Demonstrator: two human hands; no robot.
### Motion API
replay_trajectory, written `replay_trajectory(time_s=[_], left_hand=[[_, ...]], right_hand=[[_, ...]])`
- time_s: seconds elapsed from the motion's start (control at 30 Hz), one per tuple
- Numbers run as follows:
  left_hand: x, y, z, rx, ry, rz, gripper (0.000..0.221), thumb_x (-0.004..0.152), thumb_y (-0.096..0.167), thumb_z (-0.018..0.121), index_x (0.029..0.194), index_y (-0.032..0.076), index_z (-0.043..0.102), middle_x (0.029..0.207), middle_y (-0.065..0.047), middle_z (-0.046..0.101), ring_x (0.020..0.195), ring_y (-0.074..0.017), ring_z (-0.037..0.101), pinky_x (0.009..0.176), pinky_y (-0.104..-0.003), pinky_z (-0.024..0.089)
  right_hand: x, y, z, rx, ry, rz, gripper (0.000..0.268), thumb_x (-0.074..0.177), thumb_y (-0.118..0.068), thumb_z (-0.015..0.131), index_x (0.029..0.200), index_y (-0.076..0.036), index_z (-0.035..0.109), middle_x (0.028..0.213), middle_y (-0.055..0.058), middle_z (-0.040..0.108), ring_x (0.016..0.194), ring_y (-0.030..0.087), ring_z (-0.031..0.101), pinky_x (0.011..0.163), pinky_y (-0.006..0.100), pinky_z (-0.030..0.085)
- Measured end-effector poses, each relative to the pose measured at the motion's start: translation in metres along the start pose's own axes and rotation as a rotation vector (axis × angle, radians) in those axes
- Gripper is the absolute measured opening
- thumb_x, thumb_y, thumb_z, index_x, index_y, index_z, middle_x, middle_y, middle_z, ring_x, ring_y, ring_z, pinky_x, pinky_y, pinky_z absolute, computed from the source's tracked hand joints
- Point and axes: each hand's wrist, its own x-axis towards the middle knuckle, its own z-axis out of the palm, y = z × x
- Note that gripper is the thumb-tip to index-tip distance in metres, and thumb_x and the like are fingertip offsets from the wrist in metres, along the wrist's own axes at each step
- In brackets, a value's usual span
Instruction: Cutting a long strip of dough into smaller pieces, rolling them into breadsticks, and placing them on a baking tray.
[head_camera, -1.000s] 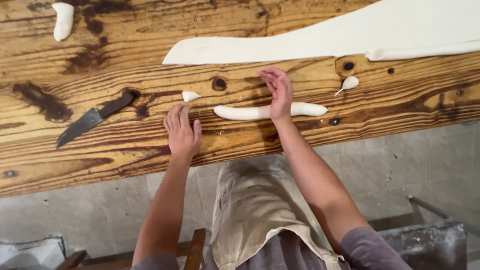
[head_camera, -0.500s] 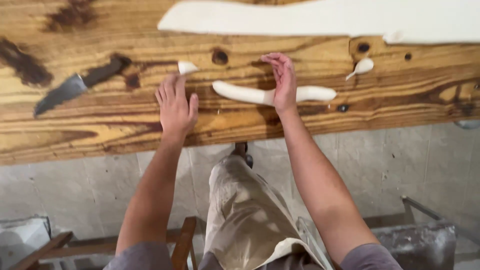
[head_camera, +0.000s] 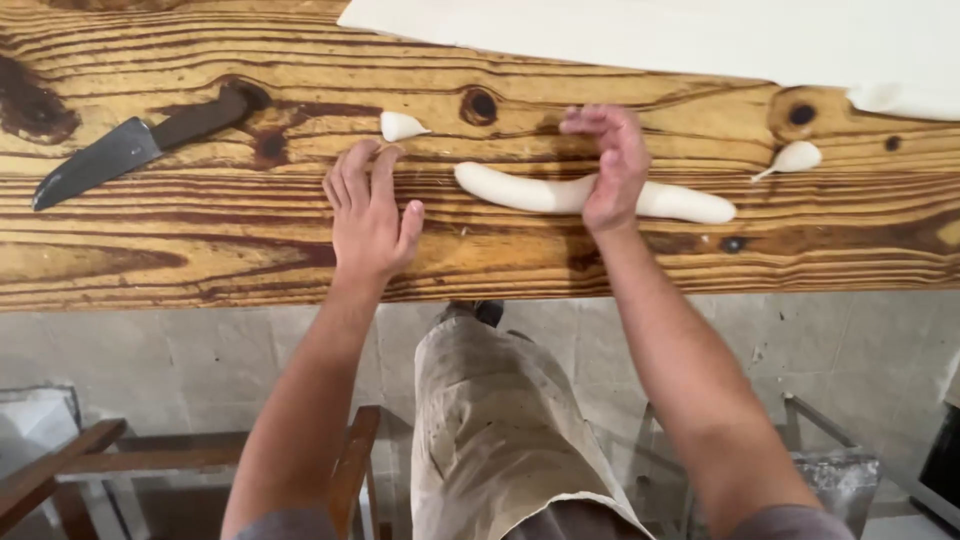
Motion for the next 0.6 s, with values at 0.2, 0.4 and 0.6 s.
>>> replay_trajectory(time_s=[0.2, 0.4, 0.6], left_hand=[[-0.007, 0.001, 0.000, -0.098, 0.063, -0.044, 0.066, 0.110, 0.055, 0.021, 0.136, 0.004, 0.053, 0.141, -0.015, 0.037, 0.124, -0.0360, 0.045, 0.104, -0.051, 0.036], [-0.014, -0.005, 0.006, -0.114, 0.092, -0.014, 0.066, 0.108, 0.056, 0.015, 0.128, 0.005, 0.052, 0.134, -0.016, 0.038, 0.121, -0.0314, 0.044, 0.101, -0.047, 0.037], [-0.026, 0.000, 0.003, -0.131, 0.047, -0.063, 0.070, 0.110, 0.055, 0.016, 0.132, -0.001, 0.051, 0.140, -0.018, 0.033, 0.121, -0.0374, 0.039, 0.105, -0.055, 0.032]], right_hand=[[0.049, 0.033, 0.008, -0.022, 0.042, -0.153, 0.048, 0.112, -0.039, 0.041, 0.136, 0.001, 0.050, 0.095, 0.024, 0.067, 0.091, 0.037, 0.067, 0.092, 0.051, 0.056], [0.003, 0.013, 0.001, 0.130, 0.046, -0.141, 0.042, 0.112, -0.032, 0.031, 0.145, -0.008, 0.044, 0.118, 0.019, 0.060, 0.108, 0.032, 0.061, 0.100, 0.044, 0.050], [-0.060, -0.029, -0.005, 0.079, 0.012, 0.134, 0.040, 0.104, -0.032, 0.036, 0.133, -0.005, 0.043, 0.109, 0.017, 0.066, 0.112, 0.032, 0.067, 0.119, 0.053, 0.048]])
